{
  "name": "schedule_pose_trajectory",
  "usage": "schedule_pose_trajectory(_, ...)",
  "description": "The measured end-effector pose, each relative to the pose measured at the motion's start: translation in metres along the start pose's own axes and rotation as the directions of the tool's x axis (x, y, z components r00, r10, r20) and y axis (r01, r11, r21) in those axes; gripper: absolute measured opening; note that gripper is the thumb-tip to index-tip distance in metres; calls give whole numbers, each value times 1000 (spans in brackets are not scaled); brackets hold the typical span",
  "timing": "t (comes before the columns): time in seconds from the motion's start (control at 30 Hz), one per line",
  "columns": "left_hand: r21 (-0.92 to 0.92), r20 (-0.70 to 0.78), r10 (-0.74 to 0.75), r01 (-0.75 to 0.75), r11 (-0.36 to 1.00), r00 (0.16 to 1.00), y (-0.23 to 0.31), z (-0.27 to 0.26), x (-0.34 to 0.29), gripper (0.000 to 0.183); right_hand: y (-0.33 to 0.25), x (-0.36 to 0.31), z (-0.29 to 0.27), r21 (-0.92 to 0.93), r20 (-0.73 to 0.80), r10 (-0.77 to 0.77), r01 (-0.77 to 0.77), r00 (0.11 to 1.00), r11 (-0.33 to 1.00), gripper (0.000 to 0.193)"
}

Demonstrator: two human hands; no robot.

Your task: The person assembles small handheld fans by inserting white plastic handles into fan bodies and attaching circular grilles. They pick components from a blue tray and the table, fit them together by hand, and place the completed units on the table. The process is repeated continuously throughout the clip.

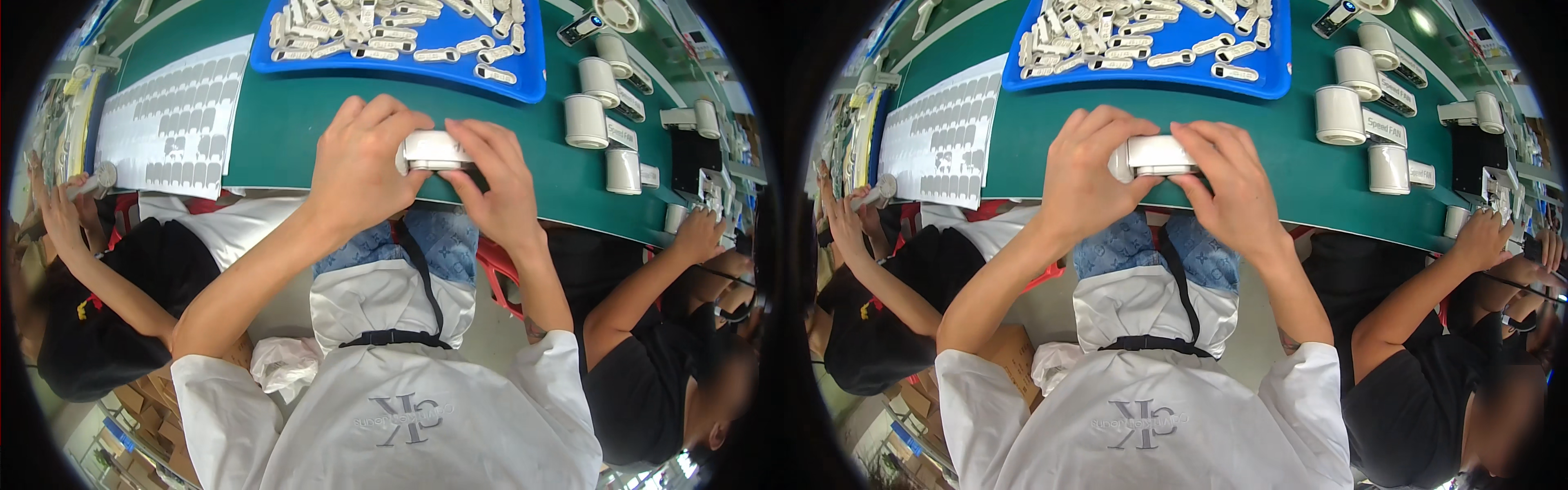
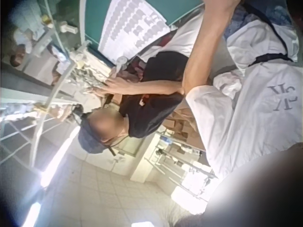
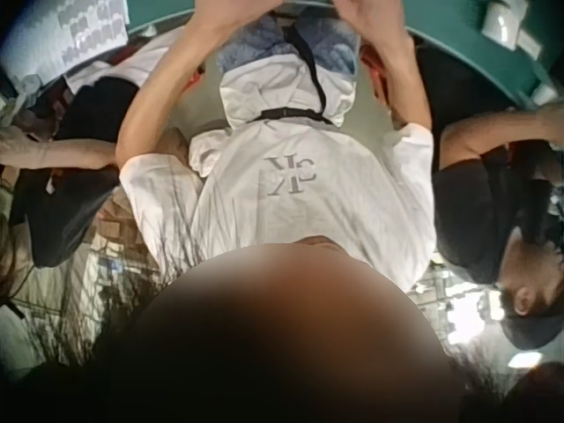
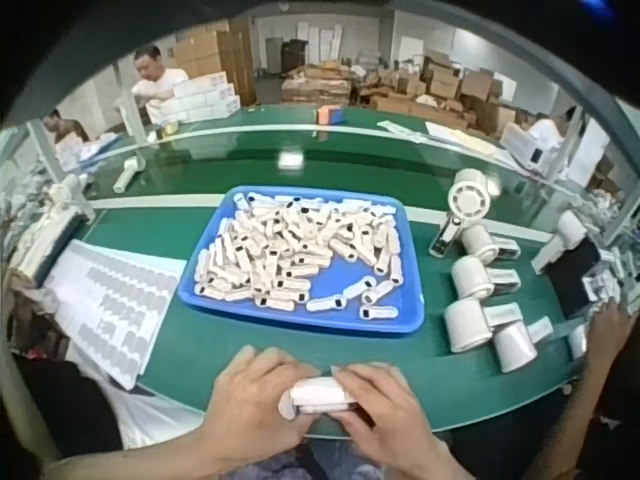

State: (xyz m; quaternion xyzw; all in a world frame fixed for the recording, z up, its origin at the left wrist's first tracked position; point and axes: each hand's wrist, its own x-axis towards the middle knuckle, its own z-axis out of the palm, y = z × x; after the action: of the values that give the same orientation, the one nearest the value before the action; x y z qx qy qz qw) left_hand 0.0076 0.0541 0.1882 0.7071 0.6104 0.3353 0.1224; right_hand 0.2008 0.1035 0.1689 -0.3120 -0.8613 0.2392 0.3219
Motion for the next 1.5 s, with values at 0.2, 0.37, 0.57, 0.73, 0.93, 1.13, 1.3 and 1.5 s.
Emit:
schedule_pose_trajectory(0.2,-151,63,0,10,989,998,-6,-15,10,50,-2,2,-9,112,39,88,-91,995,989,49)
schedule_pose_trajectory(0.37,-219,116,81,-54,974,990,-10,-38,-4,47,-24,5,-13,258,-27,65,-56,997,965,41)
schedule_pose_trajectory(0.57,-304,95,31,0,953,995,-7,-42,-8,52,-75,41,-17,316,-141,-55,98,988,944,54)
schedule_pose_trajectory(0.73,-402,-32,38,-48,914,999,-23,-54,-15,49,-70,47,-23,539,-91,-22,68,996,839,50)
schedule_pose_trajectory(0.93,-660,-122,-248,108,743,961,-59,-79,-28,45,-46,41,-22,341,-11,127,-116,992,933,39)
schedule_pose_trajectory(1.13,-703,-276,-281,6,711,919,-104,-125,-6,40,-27,13,-21,375,-21,267,-240,963,895,33)
schedule_pose_trajectory(1.3,-705,-121,-184,46,707,975,-90,-142,-1,53,-17,-6,-30,453,-7,369,-326,929,830,30)
schedule_pose_trajectory(1.5,-699,53,-152,146,700,987,-86,-127,-12,58,-14,-14,-33,478,6,415,-367,910,798,28)
